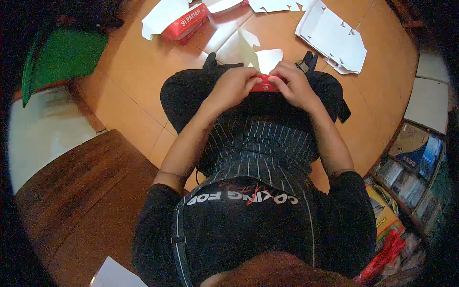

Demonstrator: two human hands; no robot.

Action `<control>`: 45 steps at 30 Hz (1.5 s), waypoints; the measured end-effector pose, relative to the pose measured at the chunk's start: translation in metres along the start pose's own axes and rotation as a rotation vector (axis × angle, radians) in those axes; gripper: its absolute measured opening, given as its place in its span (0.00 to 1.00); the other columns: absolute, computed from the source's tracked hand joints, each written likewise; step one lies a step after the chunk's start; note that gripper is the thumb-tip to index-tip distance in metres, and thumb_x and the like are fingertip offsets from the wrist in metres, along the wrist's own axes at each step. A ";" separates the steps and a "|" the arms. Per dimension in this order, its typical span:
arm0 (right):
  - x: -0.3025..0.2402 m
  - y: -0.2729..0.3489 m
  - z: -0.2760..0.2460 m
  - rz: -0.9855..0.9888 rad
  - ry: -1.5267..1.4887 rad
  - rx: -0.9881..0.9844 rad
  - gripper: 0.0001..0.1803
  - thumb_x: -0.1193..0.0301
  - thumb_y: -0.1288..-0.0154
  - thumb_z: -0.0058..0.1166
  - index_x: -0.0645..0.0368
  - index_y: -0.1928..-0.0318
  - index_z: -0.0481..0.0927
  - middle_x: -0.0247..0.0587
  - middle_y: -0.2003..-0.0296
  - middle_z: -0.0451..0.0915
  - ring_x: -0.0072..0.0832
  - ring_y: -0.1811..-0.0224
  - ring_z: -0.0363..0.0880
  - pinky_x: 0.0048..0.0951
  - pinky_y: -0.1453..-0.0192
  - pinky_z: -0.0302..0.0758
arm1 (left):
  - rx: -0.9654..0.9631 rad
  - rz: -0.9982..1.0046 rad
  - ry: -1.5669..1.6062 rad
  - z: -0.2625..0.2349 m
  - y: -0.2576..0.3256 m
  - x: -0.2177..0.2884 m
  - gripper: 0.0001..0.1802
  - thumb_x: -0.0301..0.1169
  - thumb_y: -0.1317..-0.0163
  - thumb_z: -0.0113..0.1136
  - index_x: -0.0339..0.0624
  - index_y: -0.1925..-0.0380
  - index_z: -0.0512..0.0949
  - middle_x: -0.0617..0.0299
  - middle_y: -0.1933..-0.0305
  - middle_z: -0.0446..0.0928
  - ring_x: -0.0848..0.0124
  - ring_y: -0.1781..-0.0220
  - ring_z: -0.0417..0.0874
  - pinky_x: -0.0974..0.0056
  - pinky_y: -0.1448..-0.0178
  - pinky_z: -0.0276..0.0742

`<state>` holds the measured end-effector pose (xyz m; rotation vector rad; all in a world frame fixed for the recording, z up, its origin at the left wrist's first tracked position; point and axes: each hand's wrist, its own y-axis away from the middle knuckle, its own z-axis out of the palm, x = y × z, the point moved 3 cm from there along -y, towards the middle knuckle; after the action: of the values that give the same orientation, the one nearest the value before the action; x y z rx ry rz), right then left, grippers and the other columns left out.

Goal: The person sits on the floor and assembles small red and white cardboard boxes by folding flat pieces into shape. They repeatedly pick up a flat piece, fold the sides, and place the finished box on the floor. Another person is visible in the background performing the same task.

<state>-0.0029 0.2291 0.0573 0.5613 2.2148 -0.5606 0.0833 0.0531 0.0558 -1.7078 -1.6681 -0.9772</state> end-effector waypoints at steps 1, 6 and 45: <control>-0.001 0.002 0.000 0.031 -0.018 0.015 0.07 0.70 0.33 0.57 0.62 0.63 0.80 0.45 0.67 0.77 0.40 0.60 0.76 0.36 0.54 0.73 | 0.061 0.036 0.037 0.000 0.000 0.001 0.14 0.36 0.33 0.57 0.41 0.53 0.82 0.44 0.59 0.82 0.47 0.54 0.83 0.51 0.49 0.77; -0.001 0.002 -0.003 0.099 -0.033 0.078 0.09 0.69 0.33 0.59 0.63 0.63 0.81 0.44 0.68 0.78 0.38 0.65 0.77 0.33 0.57 0.73 | 0.338 -0.048 0.032 0.005 0.008 -0.001 0.16 0.38 0.30 0.54 0.45 0.48 0.78 0.43 0.58 0.82 0.45 0.56 0.84 0.47 0.53 0.78; -0.005 0.010 0.004 0.228 -1.340 0.042 0.29 0.55 0.31 0.56 0.59 0.37 0.72 0.46 0.40 0.75 0.36 0.36 0.72 0.35 0.31 0.67 | 0.315 0.093 0.808 -0.011 0.051 -0.049 0.24 0.39 0.39 0.66 0.42 0.46 0.74 0.53 0.39 0.70 0.63 0.36 0.71 0.59 0.31 0.65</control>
<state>0.0082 0.2335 0.0565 0.2819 0.8619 -0.5966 0.1347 0.0111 0.0276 -0.9703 -1.1133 -1.0899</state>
